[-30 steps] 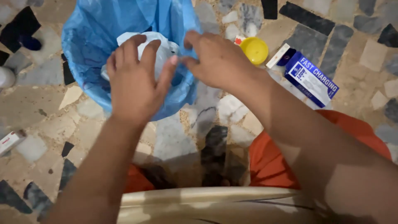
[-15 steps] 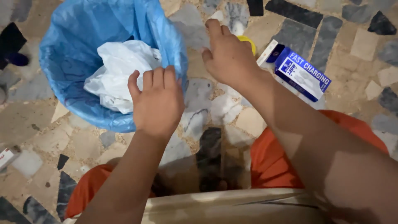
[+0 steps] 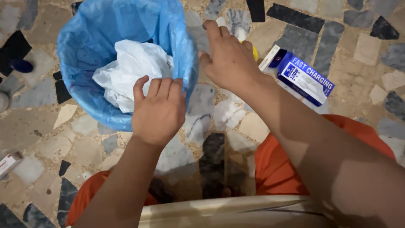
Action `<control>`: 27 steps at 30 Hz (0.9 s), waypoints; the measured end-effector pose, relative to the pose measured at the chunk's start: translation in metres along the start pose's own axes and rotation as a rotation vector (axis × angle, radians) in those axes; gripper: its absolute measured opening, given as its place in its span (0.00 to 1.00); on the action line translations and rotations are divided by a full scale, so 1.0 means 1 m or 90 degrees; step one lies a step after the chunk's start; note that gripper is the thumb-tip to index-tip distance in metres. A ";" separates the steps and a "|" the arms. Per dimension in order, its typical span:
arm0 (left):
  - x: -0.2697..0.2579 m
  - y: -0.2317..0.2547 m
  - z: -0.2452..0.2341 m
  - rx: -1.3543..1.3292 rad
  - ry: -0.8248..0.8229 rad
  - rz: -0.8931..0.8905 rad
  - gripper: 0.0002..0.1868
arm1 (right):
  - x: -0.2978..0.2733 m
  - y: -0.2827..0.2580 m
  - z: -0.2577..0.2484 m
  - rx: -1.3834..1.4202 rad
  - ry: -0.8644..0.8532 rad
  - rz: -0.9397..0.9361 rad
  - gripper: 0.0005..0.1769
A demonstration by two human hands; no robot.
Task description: The person places a blue plastic bag into a white bucket and then picks up various items from the floor, including small boxes, a white plastic bag, a yellow container, and a green bottle, placing them into the bag. The person then lifts the bucket and walks away.
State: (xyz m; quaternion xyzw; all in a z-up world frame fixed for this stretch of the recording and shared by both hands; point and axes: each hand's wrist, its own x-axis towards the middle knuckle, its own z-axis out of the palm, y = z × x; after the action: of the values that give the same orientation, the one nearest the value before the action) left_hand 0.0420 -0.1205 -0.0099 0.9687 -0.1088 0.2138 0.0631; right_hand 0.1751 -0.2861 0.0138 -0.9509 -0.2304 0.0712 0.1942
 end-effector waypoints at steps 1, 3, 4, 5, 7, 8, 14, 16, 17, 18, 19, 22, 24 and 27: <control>0.000 0.000 0.001 -0.004 -0.001 0.004 0.12 | 0.000 0.000 0.001 0.001 0.006 -0.005 0.34; 0.000 0.000 0.003 -0.019 -0.001 0.010 0.12 | 0.000 0.000 0.002 0.004 0.019 -0.014 0.33; -0.001 0.001 0.003 -0.030 0.000 0.012 0.12 | -0.001 0.000 0.003 0.000 0.013 -0.011 0.33; 0.000 0.000 0.004 -0.039 0.002 0.016 0.12 | -0.001 -0.001 0.003 -0.002 0.011 -0.006 0.33; 0.003 0.002 0.005 -0.038 -0.005 0.018 0.13 | 0.000 -0.002 0.002 -0.004 0.007 0.003 0.33; 0.005 0.002 0.005 -0.037 -0.008 0.020 0.13 | 0.000 -0.003 0.002 -0.004 0.006 0.007 0.33; 0.009 0.004 0.009 -0.053 -0.011 0.023 0.13 | 0.000 0.004 0.005 -0.009 0.012 0.018 0.32; 0.012 0.006 0.010 -0.066 -0.010 0.025 0.13 | 0.000 0.007 0.007 -0.013 0.015 0.023 0.32; 0.014 0.006 0.011 -0.072 -0.007 0.029 0.13 | 0.000 0.009 0.007 -0.017 0.015 0.026 0.32; 0.017 0.007 0.011 -0.073 -0.003 0.033 0.13 | 0.000 0.011 0.008 -0.021 0.016 0.029 0.31; 0.019 0.009 0.012 -0.076 0.001 0.038 0.13 | 0.000 0.014 0.008 -0.025 0.008 0.040 0.31; 0.028 0.013 0.016 -0.079 0.006 0.050 0.14 | 0.000 0.025 0.012 -0.029 -0.020 0.075 0.32; 0.034 0.016 0.021 -0.071 -0.024 0.047 0.14 | 0.000 0.038 0.014 -0.020 -0.042 0.100 0.32; 0.040 0.017 0.027 -0.037 -0.086 0.030 0.12 | 0.003 0.055 0.018 -0.026 -0.073 0.158 0.30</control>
State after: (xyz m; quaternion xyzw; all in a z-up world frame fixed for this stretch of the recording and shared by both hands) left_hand 0.0844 -0.1495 -0.0158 0.9760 -0.1416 0.1459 0.0786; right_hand 0.1961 -0.3240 -0.0250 -0.9702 -0.1230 0.1445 0.1508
